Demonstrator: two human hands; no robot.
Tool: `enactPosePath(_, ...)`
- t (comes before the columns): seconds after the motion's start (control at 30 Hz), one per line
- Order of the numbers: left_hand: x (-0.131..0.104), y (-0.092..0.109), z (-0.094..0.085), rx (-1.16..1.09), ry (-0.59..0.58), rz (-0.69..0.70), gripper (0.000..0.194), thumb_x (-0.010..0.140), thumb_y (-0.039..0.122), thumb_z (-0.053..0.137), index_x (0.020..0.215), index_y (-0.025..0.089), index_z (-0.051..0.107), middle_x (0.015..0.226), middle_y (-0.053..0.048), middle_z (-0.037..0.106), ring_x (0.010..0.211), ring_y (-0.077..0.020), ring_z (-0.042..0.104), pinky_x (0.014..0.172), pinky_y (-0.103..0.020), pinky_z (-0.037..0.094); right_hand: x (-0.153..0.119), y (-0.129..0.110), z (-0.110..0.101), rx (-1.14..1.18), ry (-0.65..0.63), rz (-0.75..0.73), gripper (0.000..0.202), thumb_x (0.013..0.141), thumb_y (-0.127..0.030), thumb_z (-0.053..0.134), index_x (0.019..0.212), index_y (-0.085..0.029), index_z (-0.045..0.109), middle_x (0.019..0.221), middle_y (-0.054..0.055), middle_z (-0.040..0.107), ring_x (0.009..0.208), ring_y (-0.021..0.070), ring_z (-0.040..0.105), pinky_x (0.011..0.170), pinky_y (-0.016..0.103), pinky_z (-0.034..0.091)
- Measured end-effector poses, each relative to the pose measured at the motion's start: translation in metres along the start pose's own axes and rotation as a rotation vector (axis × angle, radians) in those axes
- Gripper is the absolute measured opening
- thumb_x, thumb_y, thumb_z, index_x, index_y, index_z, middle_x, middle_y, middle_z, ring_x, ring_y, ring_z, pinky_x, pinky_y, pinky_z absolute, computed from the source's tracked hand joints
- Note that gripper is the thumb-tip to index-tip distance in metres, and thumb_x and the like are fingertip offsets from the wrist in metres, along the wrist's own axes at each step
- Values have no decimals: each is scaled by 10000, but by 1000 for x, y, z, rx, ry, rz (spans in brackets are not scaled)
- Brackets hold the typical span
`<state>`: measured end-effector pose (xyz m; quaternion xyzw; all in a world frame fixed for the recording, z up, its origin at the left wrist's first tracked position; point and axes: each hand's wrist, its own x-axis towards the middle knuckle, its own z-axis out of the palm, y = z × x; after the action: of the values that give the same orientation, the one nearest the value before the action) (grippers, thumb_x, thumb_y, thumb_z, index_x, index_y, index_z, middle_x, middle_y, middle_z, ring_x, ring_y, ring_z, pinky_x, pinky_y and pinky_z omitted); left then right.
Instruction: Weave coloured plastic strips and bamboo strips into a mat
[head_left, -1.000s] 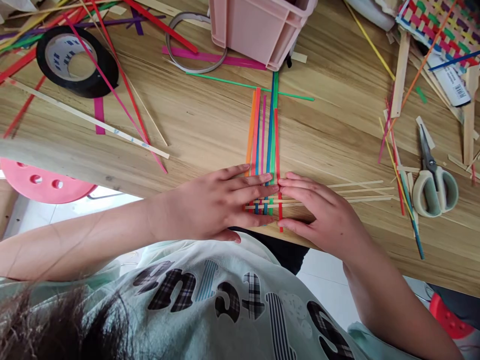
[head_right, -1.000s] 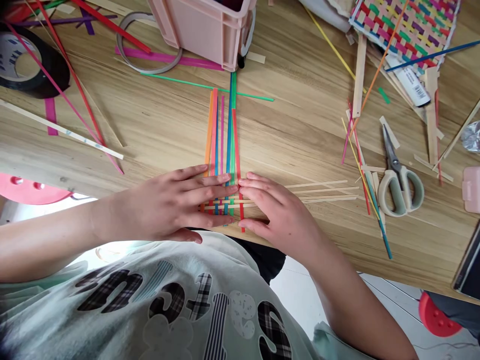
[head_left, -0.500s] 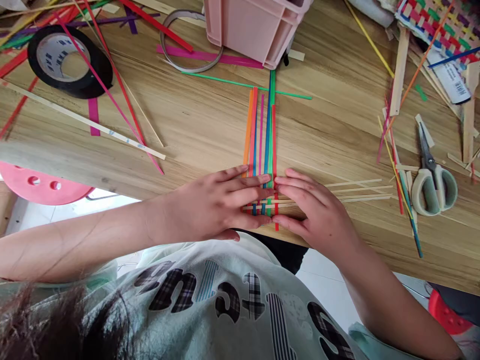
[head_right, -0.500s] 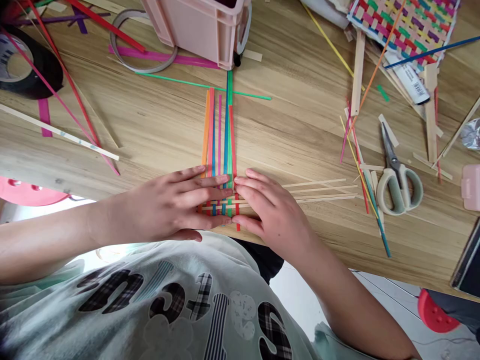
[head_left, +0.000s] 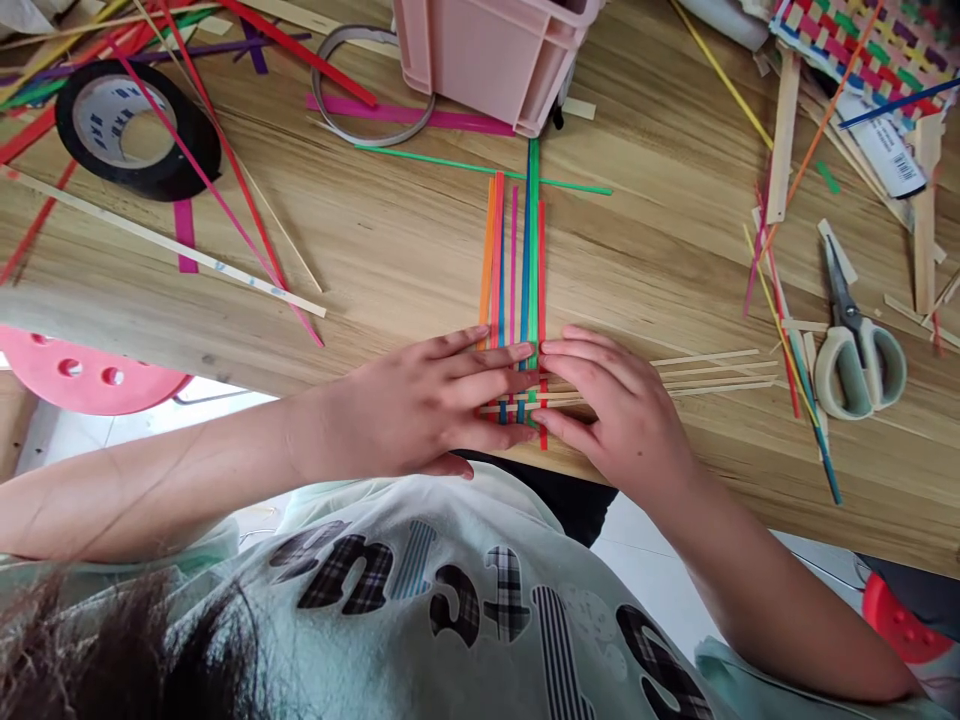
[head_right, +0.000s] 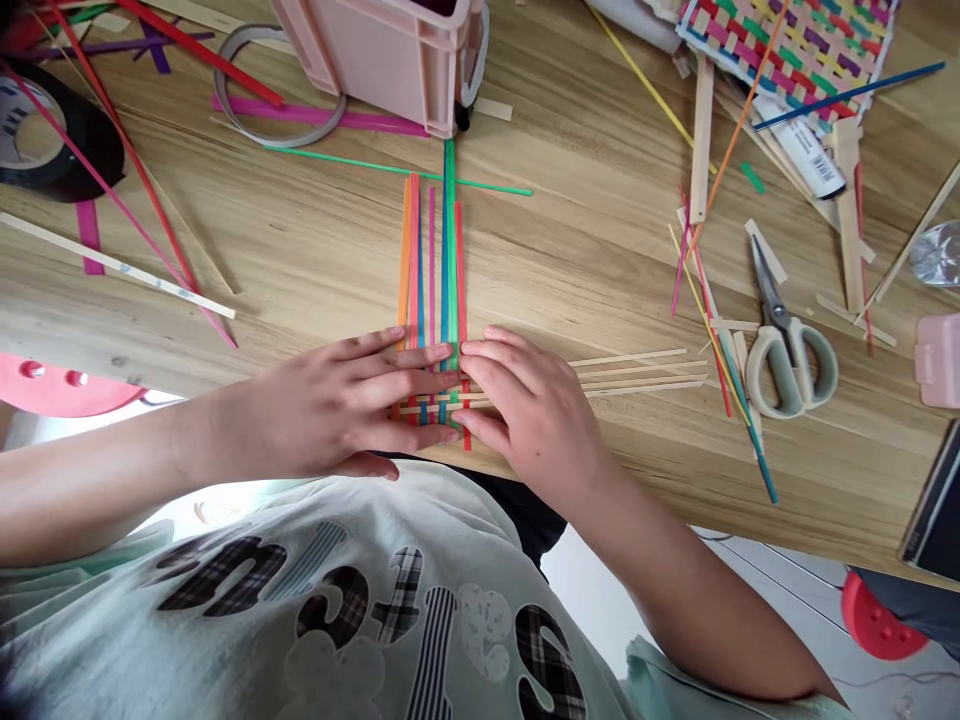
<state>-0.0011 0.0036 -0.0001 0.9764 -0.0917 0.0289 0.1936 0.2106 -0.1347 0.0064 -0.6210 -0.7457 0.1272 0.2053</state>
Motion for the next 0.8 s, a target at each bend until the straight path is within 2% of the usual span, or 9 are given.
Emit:
enactPosePath(0.5,0,0,-1,17,11,19,615,811,541,676,1373,354,507,1500,-63,438,1480,-297,248,1225,-508,209,-1,-5,0,-204,-30,-19,354,935,-323,556,1238,-142,580,1323,73,635,1274,220,545,988,376,470)
enactPosePath(0.63,0,-1,0,5,1,22,643,831,557,641,1416,355,462,1526,-74,405,1494,-298,205,1226,-509,189,-1,-1,-1,-152,-40,-33,396,939,-343,546,1276,-137,567,1368,83,601,1322,228,504,1059,395,440)
enactPosePath(0.8,-8,6,-4,-3,-9,-7,559,893,527,566,1416,356,465,1567,-70,351,1498,-293,188,1224,-521,166,-14,-9,-2,-74,-77,17,537,944,-367,526,1421,-138,434,1456,96,513,1390,218,428,1126,419,399)
